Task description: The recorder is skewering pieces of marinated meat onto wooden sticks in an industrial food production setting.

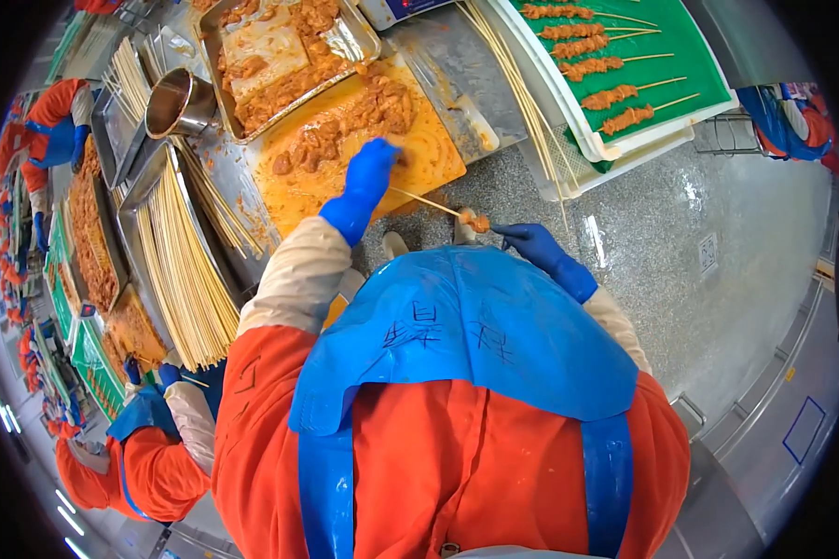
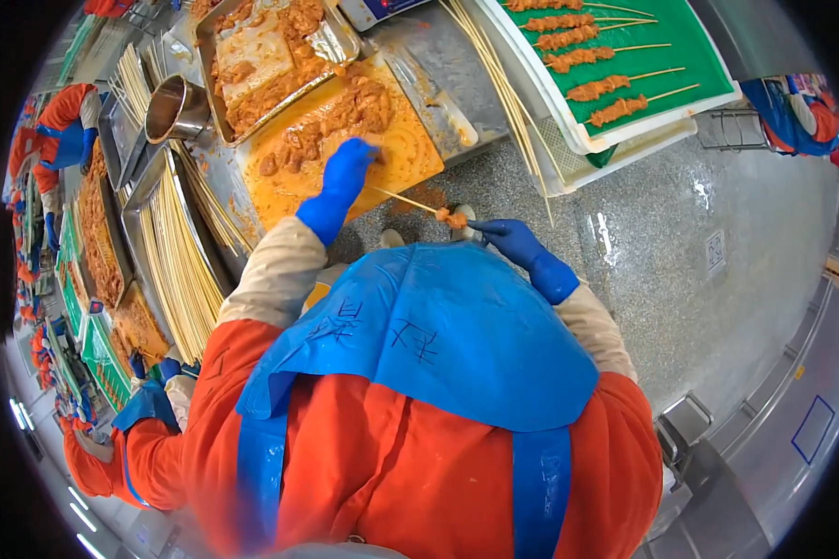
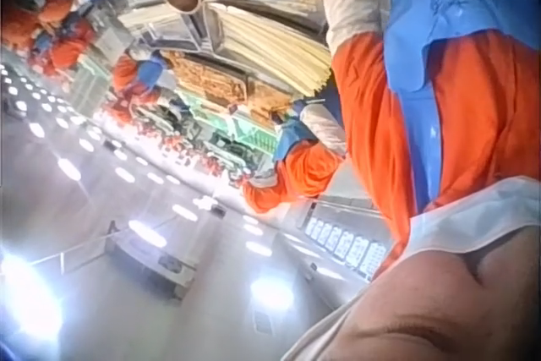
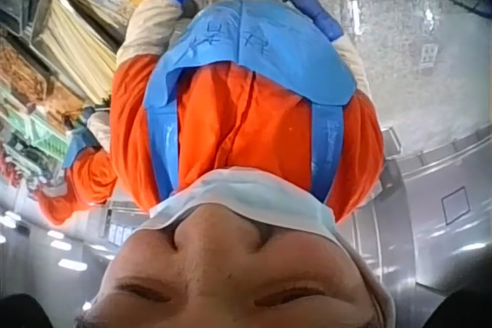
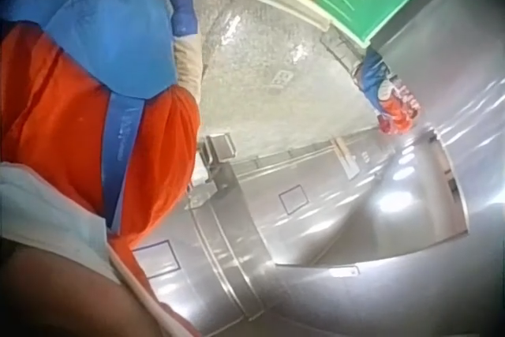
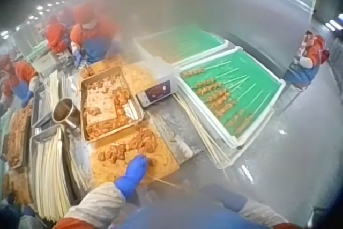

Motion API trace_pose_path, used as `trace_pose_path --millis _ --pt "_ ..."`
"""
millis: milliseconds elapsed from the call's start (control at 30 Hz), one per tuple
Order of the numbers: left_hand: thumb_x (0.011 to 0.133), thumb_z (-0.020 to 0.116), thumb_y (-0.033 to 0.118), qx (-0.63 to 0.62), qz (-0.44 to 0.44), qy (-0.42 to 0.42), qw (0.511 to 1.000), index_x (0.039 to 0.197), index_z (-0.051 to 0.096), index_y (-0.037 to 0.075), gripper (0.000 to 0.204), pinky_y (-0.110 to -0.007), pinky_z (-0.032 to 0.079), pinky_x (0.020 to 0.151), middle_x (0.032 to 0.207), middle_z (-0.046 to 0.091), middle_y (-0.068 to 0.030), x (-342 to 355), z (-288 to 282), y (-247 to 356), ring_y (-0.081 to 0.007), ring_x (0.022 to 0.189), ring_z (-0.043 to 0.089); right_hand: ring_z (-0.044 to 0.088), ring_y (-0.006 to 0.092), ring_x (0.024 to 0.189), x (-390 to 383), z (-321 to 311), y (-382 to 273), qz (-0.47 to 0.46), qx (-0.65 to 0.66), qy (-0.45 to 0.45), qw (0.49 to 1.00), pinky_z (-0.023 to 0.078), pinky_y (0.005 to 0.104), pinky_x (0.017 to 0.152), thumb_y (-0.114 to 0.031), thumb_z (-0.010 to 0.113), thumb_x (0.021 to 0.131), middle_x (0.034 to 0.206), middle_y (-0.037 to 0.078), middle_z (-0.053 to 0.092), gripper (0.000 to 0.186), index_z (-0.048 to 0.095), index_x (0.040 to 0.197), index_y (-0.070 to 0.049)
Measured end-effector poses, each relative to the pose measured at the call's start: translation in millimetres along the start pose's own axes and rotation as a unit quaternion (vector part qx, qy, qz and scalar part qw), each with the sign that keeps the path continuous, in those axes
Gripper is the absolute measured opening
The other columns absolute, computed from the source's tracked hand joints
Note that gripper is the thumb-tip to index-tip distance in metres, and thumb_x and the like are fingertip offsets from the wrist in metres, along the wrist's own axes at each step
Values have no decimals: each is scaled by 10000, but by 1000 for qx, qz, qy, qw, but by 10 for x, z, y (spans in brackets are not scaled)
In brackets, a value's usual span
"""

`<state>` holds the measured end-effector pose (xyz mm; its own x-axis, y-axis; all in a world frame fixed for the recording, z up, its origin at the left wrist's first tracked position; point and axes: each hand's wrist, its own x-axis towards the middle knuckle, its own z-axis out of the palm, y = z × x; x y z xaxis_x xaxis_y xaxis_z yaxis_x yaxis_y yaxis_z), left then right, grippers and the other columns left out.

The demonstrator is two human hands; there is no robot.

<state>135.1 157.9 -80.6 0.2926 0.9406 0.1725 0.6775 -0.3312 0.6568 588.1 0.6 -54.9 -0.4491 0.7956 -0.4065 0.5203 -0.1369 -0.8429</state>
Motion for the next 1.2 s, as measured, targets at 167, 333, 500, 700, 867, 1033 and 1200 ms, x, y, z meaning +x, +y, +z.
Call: trace_pose_path --millis 167,333,500,700,867,1033,1200 --pt "947 829 33 -21 -15 39 999 1264 866 170 348 -462 629 962 1210 756 -127 -514 -221 -18 -372 1127 745 736 123 971 -457 -157 286 95 106 -11 990 595 315 953 -71 687 1107 1041 44 829 449 790 1536 -155" --pt "952 852 56 -15 -67 124 990 1279 866 154 341 -447 607 1004 1242 765 -148 83 -333 -27 -377 1151 749 733 115 975 -444 -138 381 114 134 -7 984 596 313 941 -64 687 1101 1036 27 825 453 791 1533 -153" --pt "951 882 121 39 0 -8 999 1189 857 119 239 -454 604 1002 1173 748 -119 -196 -159 -70 -364 1154 736 794 188 1008 -429 -125 338 81 84 10 993 625 365 969 -30 684 1089 1115 110 863 451 816 1499 -166" --pt "950 870 117 -19 -64 90 994 1176 853 158 230 -469 614 945 1151 743 -114 -59 -420 -122 -359 1092 743 791 187 1010 -644 -160 445 121 117 4 986 622 361 960 -41 712 1098 1112 110 863 420 820 1488 -153" --pt "969 843 137 54 -61 50 995 1179 840 151 210 -489 605 952 1151 737 -143 316 -249 -210 -398 1105 733 754 136 987 -351 -2 191 76 92 -1 993 601 311 951 -81 673 1117 1055 63 835 424 809 1511 -161" --pt "959 848 85 27 -29 -15 999 1231 836 136 276 -463 608 984 1186 749 -153 -390 -267 -289 -403 1110 745 753 140 986 -247 60 94 65 115 35 991 598 313 964 -66 667 1104 1063 65 832 450 800 1524 -160" --pt "958 842 54 -66 -110 72 989 1299 841 134 351 -434 612 1002 1198 744 -152 -719 -477 -131 -374 1114 757 798 186 992 -280 21 201 68 106 11 992 636 358 975 -14 653 1099 1097 107 852 442 827 1479 -159"
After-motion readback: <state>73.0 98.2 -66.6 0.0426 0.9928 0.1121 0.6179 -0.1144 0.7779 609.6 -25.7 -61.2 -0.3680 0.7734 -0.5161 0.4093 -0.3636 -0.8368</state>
